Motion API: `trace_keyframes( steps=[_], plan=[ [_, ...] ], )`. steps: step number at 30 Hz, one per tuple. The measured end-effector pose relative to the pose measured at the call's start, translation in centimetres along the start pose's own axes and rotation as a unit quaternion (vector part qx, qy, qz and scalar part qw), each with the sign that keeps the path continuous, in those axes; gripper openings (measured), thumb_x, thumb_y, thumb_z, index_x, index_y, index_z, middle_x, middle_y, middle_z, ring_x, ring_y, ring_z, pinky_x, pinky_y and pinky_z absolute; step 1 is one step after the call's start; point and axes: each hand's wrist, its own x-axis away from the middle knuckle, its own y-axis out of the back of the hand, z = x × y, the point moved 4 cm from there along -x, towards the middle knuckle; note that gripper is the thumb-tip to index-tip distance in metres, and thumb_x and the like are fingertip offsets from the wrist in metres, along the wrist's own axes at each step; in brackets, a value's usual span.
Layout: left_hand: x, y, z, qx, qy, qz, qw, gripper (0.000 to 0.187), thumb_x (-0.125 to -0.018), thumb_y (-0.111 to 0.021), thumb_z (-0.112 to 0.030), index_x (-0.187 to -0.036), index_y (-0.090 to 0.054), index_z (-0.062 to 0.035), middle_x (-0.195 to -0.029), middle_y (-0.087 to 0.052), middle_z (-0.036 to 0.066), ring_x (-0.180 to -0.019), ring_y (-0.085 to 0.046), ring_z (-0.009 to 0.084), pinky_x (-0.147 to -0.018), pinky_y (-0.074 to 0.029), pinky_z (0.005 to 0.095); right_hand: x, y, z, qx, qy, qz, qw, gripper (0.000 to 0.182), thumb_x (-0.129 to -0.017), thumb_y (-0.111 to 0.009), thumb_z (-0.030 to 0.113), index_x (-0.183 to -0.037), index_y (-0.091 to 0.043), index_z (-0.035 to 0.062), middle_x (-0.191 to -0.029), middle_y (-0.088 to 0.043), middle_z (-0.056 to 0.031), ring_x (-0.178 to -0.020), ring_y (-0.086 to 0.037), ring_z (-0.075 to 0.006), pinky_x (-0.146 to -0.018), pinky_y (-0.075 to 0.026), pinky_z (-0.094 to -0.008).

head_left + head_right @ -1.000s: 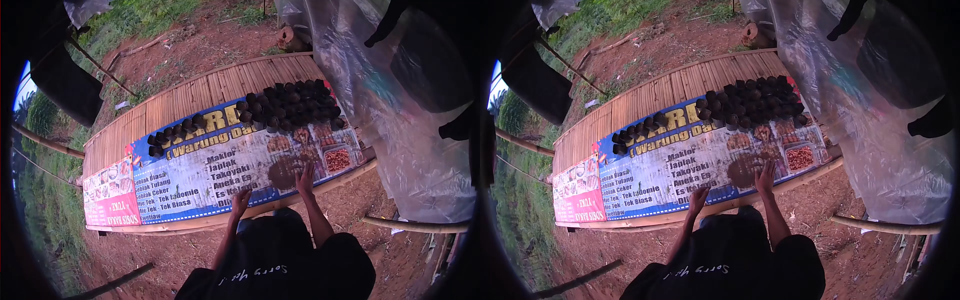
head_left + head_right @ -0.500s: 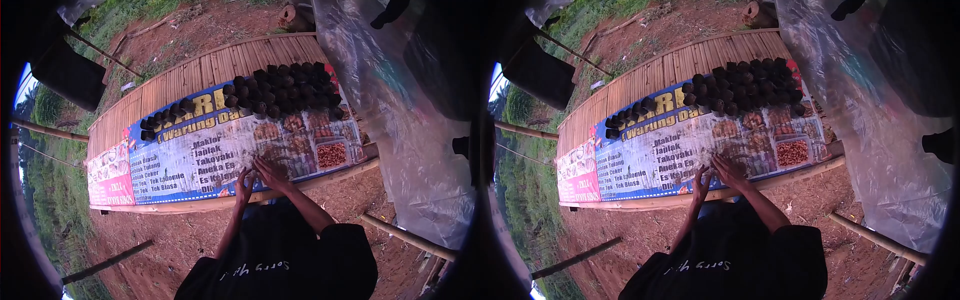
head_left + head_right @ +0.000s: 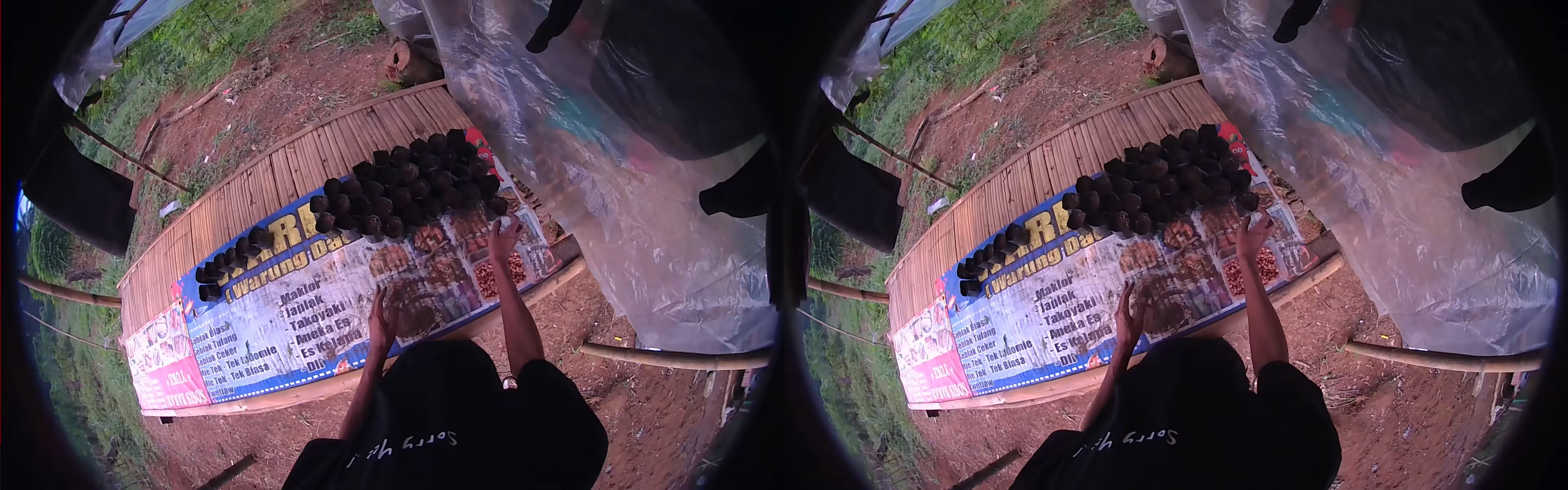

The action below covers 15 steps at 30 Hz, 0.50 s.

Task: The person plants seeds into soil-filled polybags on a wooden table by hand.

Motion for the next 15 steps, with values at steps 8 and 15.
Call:
trace_keyframes(
  steps=[8, 15],
  plan=[
    [-0.4, 4.3, 4.9, -0.010, 0.069, -0.079, 0.994, 0.018, -0.084, -0.070, -0.015, -0.098, -0.068, -0.0037, -0.086, -0.071, 0.008, -0.080, -0.067, 0.0163, -0.072, -0.050, 0.0309, -5.5, 0.0, -2.0, 0.107, -0.036, -0.030, 0.993, 0.045, -0.087, -0.060, 0.042, -0.104, -0.050, 0.0010, -0.085, -0.065, -0.0198, -0.082, -0.063, -0.0405, -0.075, -0.047, -0.0497],
    [0.0, 4.2, 4.6, 0.028, 0.142, -0.037, 0.989, 0.018, -0.089, -0.064, -0.019, -0.102, -0.067, -0.0067, -0.083, -0.072, 0.008, -0.076, -0.067, 0.0139, -0.064, -0.048, 0.0277, -4.5, -0.2, -0.4, 0.123, 0.015, -0.069, 0.990, 0.032, -0.091, -0.053, 0.033, -0.108, -0.051, 0.0059, -0.089, -0.067, -0.0232, -0.081, -0.065, -0.0425, -0.069, -0.050, -0.0525]
  ],
)
